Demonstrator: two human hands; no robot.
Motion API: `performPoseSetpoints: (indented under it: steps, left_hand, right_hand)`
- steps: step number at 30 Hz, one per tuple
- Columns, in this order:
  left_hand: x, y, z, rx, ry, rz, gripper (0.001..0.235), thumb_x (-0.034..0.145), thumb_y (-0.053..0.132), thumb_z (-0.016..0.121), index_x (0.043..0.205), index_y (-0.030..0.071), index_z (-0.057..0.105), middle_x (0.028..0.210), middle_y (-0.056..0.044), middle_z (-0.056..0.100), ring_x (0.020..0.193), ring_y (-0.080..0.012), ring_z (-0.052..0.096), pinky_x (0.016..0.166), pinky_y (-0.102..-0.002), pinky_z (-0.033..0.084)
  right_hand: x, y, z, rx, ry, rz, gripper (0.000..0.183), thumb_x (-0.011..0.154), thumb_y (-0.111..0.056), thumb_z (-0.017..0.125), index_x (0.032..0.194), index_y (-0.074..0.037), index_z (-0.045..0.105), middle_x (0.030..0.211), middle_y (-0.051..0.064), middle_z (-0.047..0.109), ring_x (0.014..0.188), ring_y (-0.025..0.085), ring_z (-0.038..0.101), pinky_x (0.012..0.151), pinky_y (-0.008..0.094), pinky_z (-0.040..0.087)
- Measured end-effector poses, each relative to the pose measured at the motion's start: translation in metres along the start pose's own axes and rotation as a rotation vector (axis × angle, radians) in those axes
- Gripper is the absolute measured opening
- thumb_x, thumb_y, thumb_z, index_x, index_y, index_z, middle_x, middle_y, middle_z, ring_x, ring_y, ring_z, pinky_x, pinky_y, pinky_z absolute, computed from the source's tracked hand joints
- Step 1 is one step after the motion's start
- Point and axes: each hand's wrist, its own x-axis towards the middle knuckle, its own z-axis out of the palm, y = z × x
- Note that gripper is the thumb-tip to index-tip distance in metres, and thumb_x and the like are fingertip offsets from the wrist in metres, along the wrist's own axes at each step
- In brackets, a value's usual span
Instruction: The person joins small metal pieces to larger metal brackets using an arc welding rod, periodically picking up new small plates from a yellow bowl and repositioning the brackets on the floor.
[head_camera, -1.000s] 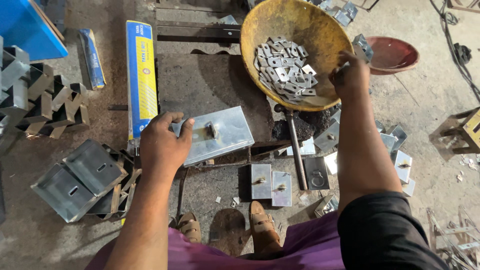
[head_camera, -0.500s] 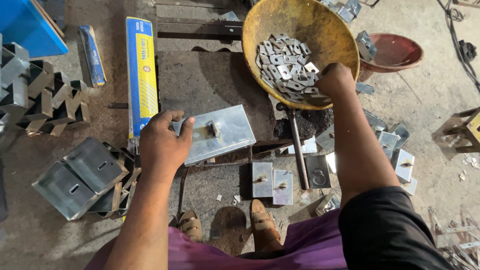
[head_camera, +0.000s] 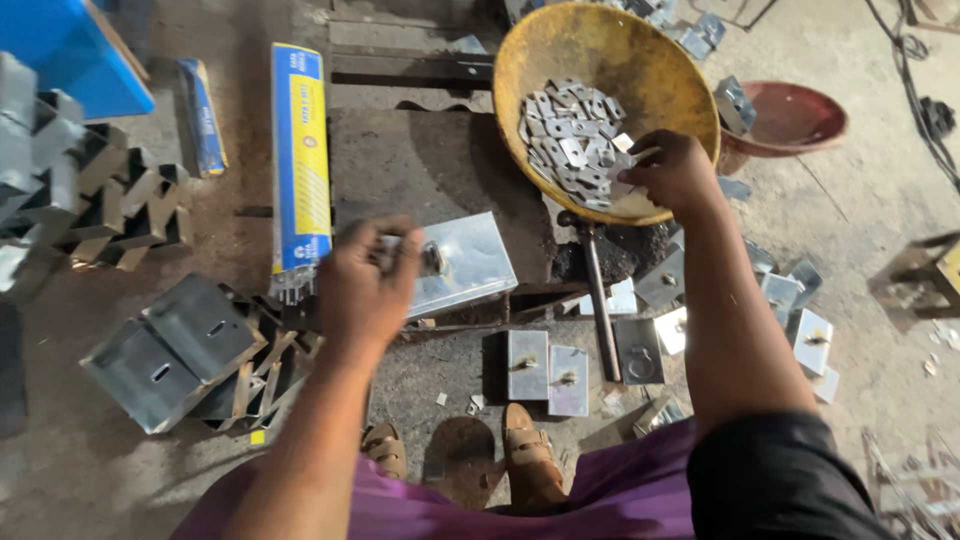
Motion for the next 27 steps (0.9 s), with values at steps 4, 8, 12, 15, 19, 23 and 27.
performPoseSetpoints:
  steps: [4,8,12,15,19,23,27]
  left_hand:
    - [-0.035,0.012,0.051,-0.551,-0.140,0.109,0.053,0.102,0.054,0.051,0.123,0.008,0.066,0.108,-0.005,0.070,0.093,-0.0133,0.068,0.084,-0.029,0.056]
    - [-0.061,0.018,0.093,-1.186,-0.201,-0.362,0.049,0.099,0.054,0.052,0.119,0.011,0.067,0.113,-0.006,0.069,0.101,-0.0159,0.065,0.085,-0.031,0.051]
    - [-0.058,0.005,0.101,-1.183,-0.146,-0.559,0.045,0.096,0.045,0.061,0.111,0.004,0.068,0.097,-0.005,0.068,0.086,-0.0173,0.065,0.069,-0.035,0.054]
    - [-0.066,0.003,0.107,-0.918,-0.275,-0.424,0.036,0.096,0.029,0.074,0.110,-0.003,0.065,0.089,-0.010,0.065,0.071,-0.0201,0.058,0.057,-0.038,0.048]
    - [-0.086,0.000,0.109,-0.501,-0.181,0.003,0.035,0.086,0.022,0.080,0.111,0.001,0.070,0.090,-0.007,0.077,0.072,-0.0144,0.068,0.063,-0.031,0.055]
    - [-0.109,-0.009,0.122,-0.261,-0.259,-0.214,0.043,0.087,0.025,0.075,0.127,0.012,0.067,0.079,-0.012,0.074,0.062,-0.0175,0.063,0.059,-0.036,0.052]
    - [-0.125,-0.012,0.118,-0.485,-0.448,-0.238,0.021,0.092,0.020,0.067,0.106,0.005,0.070,0.076,-0.006,0.067,0.061,-0.0153,0.063,0.054,-0.034,0.052]
  right_hand:
    - [-0.069,-0.026,0.029,0.461,-0.204,-0.254,0.026,0.082,-0.004,0.080,0.103,-0.002,0.066,0.091,0.008,0.075,0.082,0.013,0.073,0.071,0.027,0.059]
    - [-0.127,-0.048,0.092,0.606,-0.399,-0.353,0.050,0.080,-0.007,0.087,0.120,0.001,0.059,0.103,0.009,0.065,0.091,0.014,0.063,0.076,0.029,0.055]
    - [-0.150,-0.058,0.109,0.704,-0.397,-0.193,0.071,0.090,-0.026,0.077,0.151,-0.006,0.046,0.121,0.014,0.067,0.106,0.016,0.063,0.087,0.027,0.054]
    - [-0.165,-0.052,0.106,0.906,-0.390,-0.085,0.074,0.093,-0.031,0.070,0.156,-0.010,0.037,0.130,0.015,0.066,0.109,0.020,0.064,0.088,0.033,0.056]
    - [-0.188,-0.042,0.099,1.057,-0.340,-0.014,0.071,0.097,-0.026,0.066,0.159,-0.010,0.036,0.133,0.020,0.063,0.112,0.024,0.065,0.089,0.036,0.056]
    - [-0.215,-0.026,0.107,1.139,-0.257,0.158,0.075,0.091,-0.020,0.068,0.157,-0.015,0.033,0.135,0.012,0.062,0.105,0.026,0.068,0.080,0.041,0.059]
    - [-0.249,0.003,0.111,1.293,-0.155,0.169,0.081,0.092,-0.014,0.074,0.161,-0.013,0.033,0.127,0.021,0.061,0.100,0.027,0.066,0.083,0.041,0.057]
